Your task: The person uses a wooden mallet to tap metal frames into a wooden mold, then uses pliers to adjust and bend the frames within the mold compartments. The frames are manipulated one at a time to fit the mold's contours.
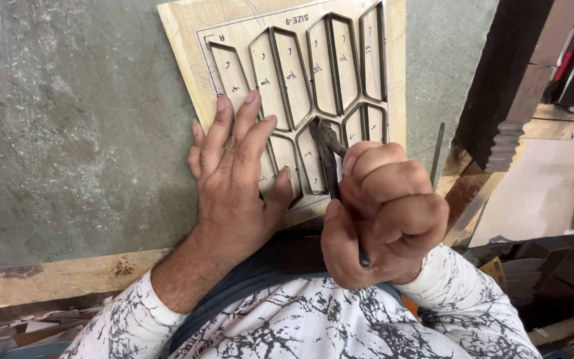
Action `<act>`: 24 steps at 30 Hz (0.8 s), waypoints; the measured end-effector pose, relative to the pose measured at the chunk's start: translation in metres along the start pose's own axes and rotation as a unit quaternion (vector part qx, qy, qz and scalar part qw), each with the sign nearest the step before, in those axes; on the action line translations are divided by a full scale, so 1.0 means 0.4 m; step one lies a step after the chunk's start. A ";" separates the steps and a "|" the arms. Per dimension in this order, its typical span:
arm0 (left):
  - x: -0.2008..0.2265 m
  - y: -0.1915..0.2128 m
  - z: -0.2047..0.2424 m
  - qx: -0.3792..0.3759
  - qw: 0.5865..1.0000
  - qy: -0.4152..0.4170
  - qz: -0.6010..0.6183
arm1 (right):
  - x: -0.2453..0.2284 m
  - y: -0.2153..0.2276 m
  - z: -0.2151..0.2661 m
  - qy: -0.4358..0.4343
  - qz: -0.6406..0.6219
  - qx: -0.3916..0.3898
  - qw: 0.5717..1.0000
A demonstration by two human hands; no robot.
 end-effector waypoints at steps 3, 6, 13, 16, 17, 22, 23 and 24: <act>0.001 0.002 0.001 0.000 1.000 0.002 0.001 | -0.007 -0.011 -0.003 0.029 0.014 -0.016 0.999; 0.004 0.004 -0.003 0.003 1.000 -0.004 0.002 | -0.017 -0.021 -0.009 0.027 0.035 -0.069 0.997; 0.011 0.023 0.003 0.045 0.999 -0.020 -0.009 | -0.027 -0.026 -0.012 0.102 0.011 -0.132 0.986; 0.013 0.029 0.004 0.064 0.997 -0.033 -0.005 | -0.014 0.060 -0.008 0.121 -0.121 0.010 0.985; 0.012 0.030 0.006 0.063 0.998 -0.031 -0.003 | -0.013 0.103 -0.006 0.104 -0.166 0.051 0.979; 0.009 0.024 0.005 0.055 0.998 -0.033 -0.008 | -0.016 0.165 -0.028 -0.001 -0.067 0.059 0.996; 0.008 0.023 0.005 0.055 0.998 -0.033 -0.007 | -0.009 0.165 -0.028 -0.022 -0.067 0.055 0.996; 0.008 0.023 0.004 0.055 0.998 -0.033 -0.007 | -0.001 0.165 -0.028 -0.043 -0.066 0.051 0.996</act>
Point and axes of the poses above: each hand's wrist, its own z-axis away from the middle knuckle, its own y-axis out of the back of the hand, x = y × z, the point moved 10 cm from there along -z, towards the middle knuckle, and after that the axes turned 9 degrees about -y, right-handed, at the moved point
